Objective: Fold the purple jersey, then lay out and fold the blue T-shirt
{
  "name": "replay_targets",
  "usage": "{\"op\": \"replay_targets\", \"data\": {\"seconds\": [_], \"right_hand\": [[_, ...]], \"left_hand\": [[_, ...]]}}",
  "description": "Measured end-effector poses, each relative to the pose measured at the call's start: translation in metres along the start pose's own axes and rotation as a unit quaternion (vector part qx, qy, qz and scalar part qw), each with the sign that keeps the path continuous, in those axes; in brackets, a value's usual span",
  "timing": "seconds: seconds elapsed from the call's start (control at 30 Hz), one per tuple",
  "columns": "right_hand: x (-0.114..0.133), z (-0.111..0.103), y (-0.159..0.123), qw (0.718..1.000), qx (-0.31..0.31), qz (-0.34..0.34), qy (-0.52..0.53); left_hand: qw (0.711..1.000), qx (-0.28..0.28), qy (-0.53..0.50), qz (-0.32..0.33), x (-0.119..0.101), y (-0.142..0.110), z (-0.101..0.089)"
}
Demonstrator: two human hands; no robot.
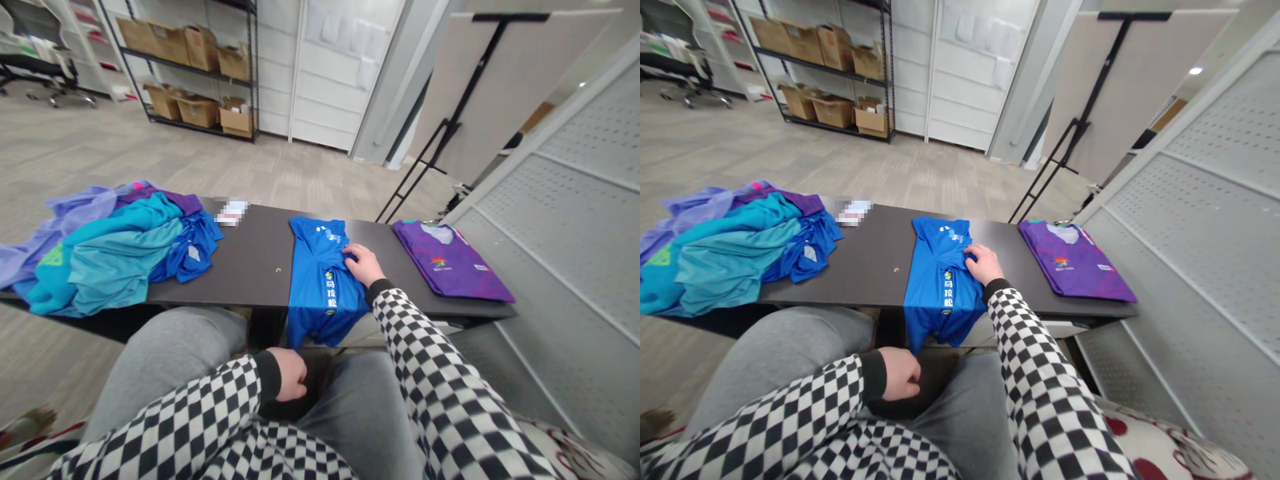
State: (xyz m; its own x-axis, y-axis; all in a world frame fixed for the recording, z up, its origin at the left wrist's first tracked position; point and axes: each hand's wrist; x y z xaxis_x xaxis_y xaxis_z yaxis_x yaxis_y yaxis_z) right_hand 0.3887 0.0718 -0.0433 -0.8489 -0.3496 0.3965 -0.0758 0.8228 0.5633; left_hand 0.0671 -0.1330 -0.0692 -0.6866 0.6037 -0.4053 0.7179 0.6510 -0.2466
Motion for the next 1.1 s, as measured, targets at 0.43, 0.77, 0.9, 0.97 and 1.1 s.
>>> {"op": "replay_targets", "data": {"seconds": [0.43, 0.77, 0.9, 0.97, 1.1], "right_hand": [[-0.004, 0.001, -0.002, 0.999, -0.026, 0.006, 0.021], [0.013, -0.007, 0.002, 0.997, -0.072, 0.022, 0.023], [0.056, -0.043, -0.025, 0.973, -0.214, 0.073, 0.039], [0.088, -0.058, -0.062, 0.967, -0.212, 0.114, 0.085], [0.143, -0.046, -0.157, 0.933, -0.057, 0.266, 0.237]], "left_hand": [[0.938, -0.219, -0.107, -0.247, 0.061, 0.008, -0.008], [0.914, -0.264, -0.178, -0.25, 0.058, 0.007, -0.01], [0.92, -0.253, -0.163, -0.253, 0.06, 0.009, -0.016], [0.923, -0.248, -0.154, -0.251, 0.059, 0.008, -0.02], [0.933, -0.225, -0.12, -0.252, 0.054, 0.008, -0.03]]}}
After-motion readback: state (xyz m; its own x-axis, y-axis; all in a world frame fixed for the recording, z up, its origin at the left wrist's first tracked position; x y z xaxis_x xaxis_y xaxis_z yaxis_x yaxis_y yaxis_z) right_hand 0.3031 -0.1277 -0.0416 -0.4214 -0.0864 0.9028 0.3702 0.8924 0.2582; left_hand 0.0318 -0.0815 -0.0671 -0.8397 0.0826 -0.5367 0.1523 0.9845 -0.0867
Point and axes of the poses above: each hand's wrist, its own y-axis towards the middle knuckle, its own z-axis out of the palm, x = y × z, and after that the axes turned 14 degrees about -x, right-handed
